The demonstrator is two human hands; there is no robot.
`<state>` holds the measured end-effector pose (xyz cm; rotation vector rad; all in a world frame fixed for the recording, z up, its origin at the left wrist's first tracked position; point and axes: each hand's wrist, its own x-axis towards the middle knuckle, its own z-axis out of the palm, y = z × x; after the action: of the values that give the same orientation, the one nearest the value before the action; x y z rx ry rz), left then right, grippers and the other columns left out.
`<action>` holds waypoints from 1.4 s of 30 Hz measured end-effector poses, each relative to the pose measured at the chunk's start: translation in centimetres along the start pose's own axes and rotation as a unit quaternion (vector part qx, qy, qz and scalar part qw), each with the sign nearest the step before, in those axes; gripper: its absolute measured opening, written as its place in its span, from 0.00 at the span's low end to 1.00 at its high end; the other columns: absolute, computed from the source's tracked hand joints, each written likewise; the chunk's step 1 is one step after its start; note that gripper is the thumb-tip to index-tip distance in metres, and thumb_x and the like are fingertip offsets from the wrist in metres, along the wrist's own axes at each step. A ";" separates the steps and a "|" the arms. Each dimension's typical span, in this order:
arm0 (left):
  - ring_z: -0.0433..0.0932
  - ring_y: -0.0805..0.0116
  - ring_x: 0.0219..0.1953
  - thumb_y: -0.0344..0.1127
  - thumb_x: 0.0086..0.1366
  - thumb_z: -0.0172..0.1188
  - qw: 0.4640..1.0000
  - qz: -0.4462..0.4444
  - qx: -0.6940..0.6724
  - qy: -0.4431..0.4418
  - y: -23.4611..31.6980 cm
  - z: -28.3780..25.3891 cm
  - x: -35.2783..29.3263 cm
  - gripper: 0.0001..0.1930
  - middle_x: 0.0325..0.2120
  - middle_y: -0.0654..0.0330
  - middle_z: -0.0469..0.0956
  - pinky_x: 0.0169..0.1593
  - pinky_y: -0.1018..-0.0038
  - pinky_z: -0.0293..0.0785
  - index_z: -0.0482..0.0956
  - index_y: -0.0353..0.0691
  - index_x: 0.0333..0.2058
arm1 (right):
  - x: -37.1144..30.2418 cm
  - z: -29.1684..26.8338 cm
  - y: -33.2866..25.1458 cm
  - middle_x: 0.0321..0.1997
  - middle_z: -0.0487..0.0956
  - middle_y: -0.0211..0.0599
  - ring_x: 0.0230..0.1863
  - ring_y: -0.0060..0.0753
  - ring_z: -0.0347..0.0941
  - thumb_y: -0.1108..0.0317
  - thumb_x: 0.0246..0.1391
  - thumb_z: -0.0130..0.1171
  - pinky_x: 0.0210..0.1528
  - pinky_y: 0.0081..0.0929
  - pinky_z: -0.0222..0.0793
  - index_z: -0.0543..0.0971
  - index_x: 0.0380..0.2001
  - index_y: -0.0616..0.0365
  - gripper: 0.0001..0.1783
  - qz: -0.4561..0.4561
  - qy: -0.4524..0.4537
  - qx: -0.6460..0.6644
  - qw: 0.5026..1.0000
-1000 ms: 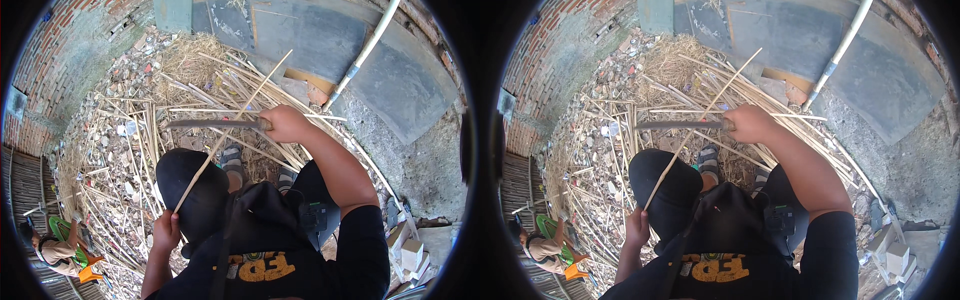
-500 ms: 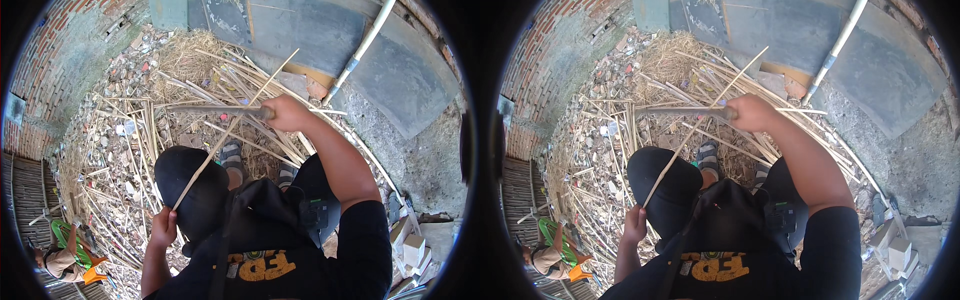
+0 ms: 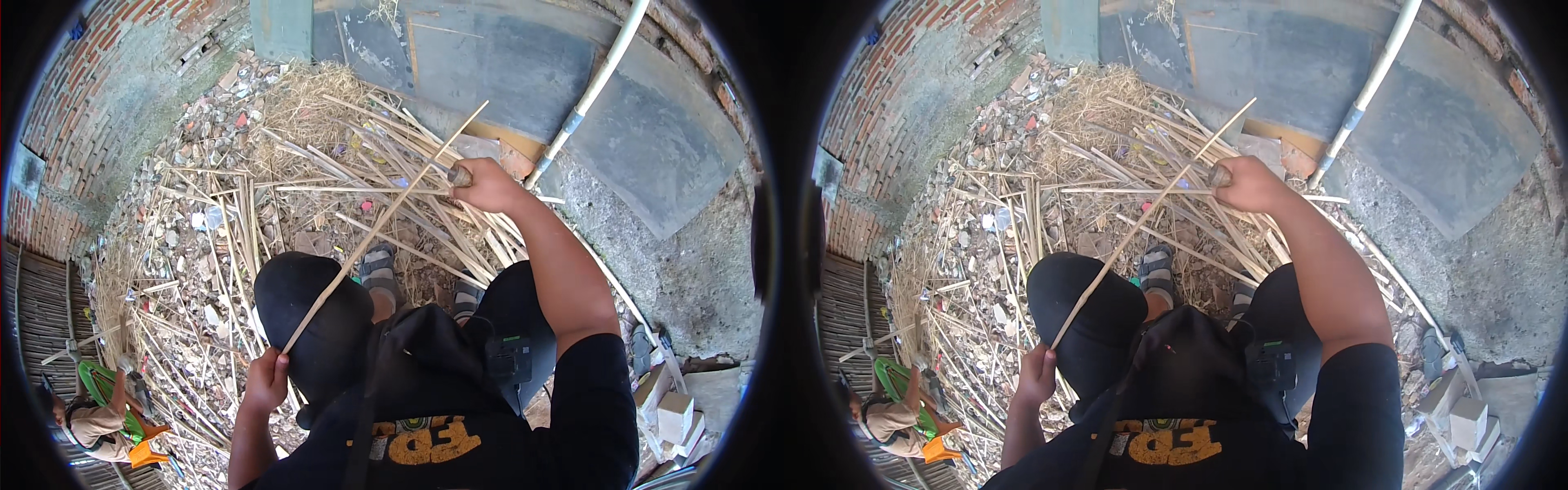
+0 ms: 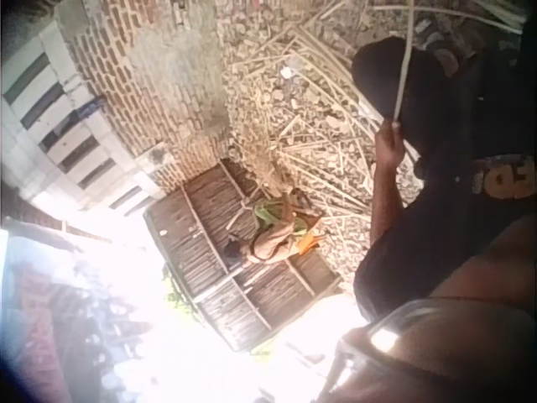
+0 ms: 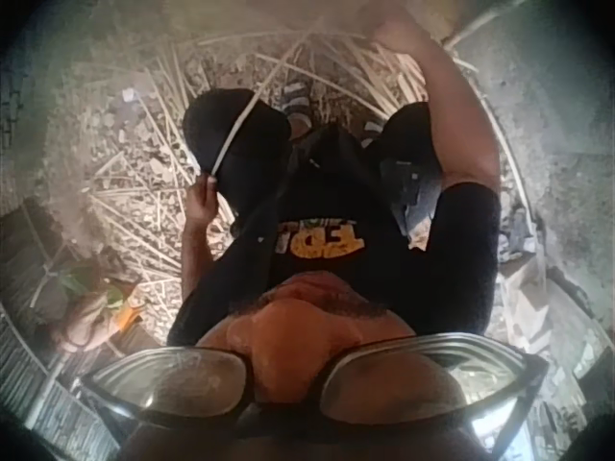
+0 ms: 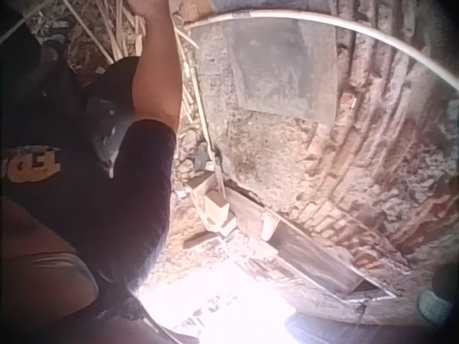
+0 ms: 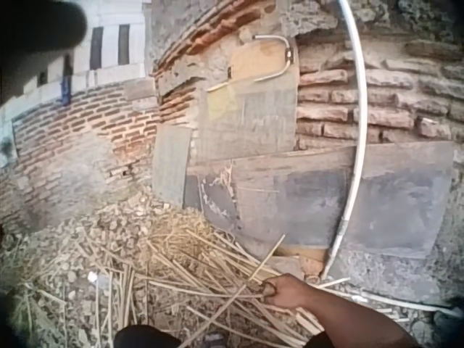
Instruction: The person splits thin strips of bamboo by hand using a large blade, drawing the knife along the length of the wood while holding it.
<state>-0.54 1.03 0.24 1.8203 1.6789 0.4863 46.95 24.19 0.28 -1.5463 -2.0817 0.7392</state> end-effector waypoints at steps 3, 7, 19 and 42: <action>0.67 0.55 0.17 0.44 0.76 0.48 1.000 0.008 -0.014 -0.006 0.1 -0.2 -0.1 0.21 0.15 0.48 0.68 0.25 0.62 0.63 0.68 0.34 0.26 | -0.4 0.5 -1.9 0.29 0.80 0.51 0.35 0.50 0.79 0.62 0.48 0.67 0.40 0.42 0.73 0.81 0.37 0.58 0.15 -0.025 -0.020 -0.017 0.999; 0.64 0.61 0.17 0.43 0.76 0.48 0.999 -0.011 -0.028 -0.010 -0.3 -0.2 -0.3 0.20 0.14 0.50 0.66 0.25 0.64 0.62 0.68 0.34 0.26 | -0.3 1.3 -3.3 0.32 0.83 0.45 0.36 0.45 0.80 0.63 0.47 0.65 0.43 0.39 0.75 0.82 0.39 0.56 0.15 -0.029 -0.129 -0.096 0.987; 0.62 0.67 0.19 0.43 0.75 0.50 0.998 -0.025 -0.045 -0.022 -0.5 -0.4 0.0 0.21 0.14 0.53 0.66 0.25 0.66 0.62 0.67 0.34 0.25 | -0.7 0.9 -3.8 0.33 0.82 0.49 0.39 0.48 0.80 0.60 0.49 0.68 0.44 0.38 0.73 0.81 0.42 0.57 0.18 -0.057 -0.125 -0.140 0.981; 0.61 0.73 0.21 0.44 0.76 0.49 0.997 -0.035 -0.064 -0.038 -0.6 -0.8 0.2 0.21 0.15 0.58 0.65 0.26 0.68 0.62 0.68 0.34 0.26 | -0.7 0.9 -3.7 0.32 0.81 0.50 0.37 0.47 0.80 0.61 0.45 0.67 0.43 0.40 0.74 0.81 0.41 0.57 0.19 -0.056 -0.081 -0.132 0.986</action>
<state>-1.46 1.39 0.44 1.6621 1.6169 0.4784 43.88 22.54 1.94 -1.5308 -2.4482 0.5852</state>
